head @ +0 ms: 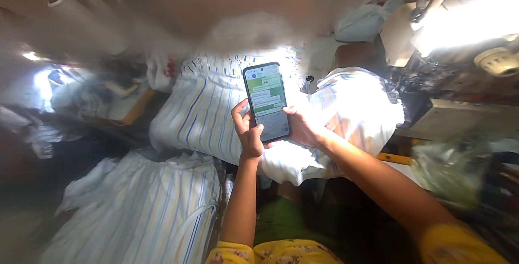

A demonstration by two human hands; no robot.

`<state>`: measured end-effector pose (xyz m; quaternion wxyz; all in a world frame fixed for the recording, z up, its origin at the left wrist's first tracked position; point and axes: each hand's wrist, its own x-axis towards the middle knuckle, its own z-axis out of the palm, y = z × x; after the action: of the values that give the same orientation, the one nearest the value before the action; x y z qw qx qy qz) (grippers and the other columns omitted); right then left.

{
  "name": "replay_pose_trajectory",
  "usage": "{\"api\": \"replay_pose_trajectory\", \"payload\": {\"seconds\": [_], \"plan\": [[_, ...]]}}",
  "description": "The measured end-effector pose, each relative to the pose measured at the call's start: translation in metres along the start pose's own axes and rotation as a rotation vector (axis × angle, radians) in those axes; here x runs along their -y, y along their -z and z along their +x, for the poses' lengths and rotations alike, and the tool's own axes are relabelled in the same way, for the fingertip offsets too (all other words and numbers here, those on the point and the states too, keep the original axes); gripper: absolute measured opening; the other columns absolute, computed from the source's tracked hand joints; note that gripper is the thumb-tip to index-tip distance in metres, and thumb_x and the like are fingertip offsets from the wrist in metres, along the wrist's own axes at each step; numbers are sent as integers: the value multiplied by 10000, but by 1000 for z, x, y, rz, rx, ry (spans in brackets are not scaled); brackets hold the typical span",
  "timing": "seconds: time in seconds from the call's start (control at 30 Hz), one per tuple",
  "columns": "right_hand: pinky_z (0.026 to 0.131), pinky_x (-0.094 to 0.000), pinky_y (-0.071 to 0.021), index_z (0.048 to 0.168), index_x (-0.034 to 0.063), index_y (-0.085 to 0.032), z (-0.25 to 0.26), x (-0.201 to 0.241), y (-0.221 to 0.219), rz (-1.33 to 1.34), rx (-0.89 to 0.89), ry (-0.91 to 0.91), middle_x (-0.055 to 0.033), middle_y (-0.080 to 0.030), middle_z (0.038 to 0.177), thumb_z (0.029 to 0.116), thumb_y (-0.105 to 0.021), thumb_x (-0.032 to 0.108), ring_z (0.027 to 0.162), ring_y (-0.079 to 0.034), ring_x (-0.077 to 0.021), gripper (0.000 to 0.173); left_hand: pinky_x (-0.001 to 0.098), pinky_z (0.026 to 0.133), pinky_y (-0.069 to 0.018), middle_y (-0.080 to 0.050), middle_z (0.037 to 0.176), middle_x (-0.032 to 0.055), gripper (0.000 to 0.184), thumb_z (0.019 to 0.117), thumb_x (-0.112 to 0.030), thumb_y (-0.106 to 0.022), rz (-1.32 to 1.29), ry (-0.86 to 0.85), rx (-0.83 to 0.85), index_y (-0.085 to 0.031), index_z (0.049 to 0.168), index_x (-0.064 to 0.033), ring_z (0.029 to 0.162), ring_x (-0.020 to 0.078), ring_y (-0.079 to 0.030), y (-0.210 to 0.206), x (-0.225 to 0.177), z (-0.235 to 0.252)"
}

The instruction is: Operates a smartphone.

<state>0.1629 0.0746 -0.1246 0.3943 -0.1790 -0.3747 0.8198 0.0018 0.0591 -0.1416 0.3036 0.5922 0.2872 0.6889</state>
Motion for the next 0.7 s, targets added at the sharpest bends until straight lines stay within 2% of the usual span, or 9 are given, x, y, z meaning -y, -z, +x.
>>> {"api": "replay_pose_trajectory", "payload": {"seconds": [0.27,0.47,0.63,0.7], "plan": [[751,-390,-637,1259,135,-560,1,0,0,-2,-20,-23,-85,-729,1103,1082,-241,351,965,-737,-222,424,238,819,-604,-726,1099,-145,443,913,-212,-558,-19,-12,1,-418,1330,-264,959,14,-712,0,1,0],[723,-372,-637,1207,134,-573,0,2,-5,-9,-90,-35,-69,-738,1051,1079,-216,304,925,-742,-204,415,236,817,-604,-728,1093,-151,451,905,-194,-551,-3,-15,4,-422,1331,-270,958,8,-711,1,0,0],[716,-358,-639,1189,161,-562,-1,0,-2,-9,-37,-3,-43,-746,1021,1008,-344,238,901,-747,-183,293,235,817,-604,-726,1098,-148,439,913,-206,-558,-7,-22,4,-426,1327,-275,958,10,-712,1,2,-1],[719,-357,-640,1187,162,-553,-1,-1,-1,-12,-22,3,-42,-746,1021,1014,-337,203,900,-748,-184,280,233,826,-601,-724,1114,-145,443,919,-198,-551,-1,-29,5,-425,1338,-274,966,11,-709,1,1,-1]]}}
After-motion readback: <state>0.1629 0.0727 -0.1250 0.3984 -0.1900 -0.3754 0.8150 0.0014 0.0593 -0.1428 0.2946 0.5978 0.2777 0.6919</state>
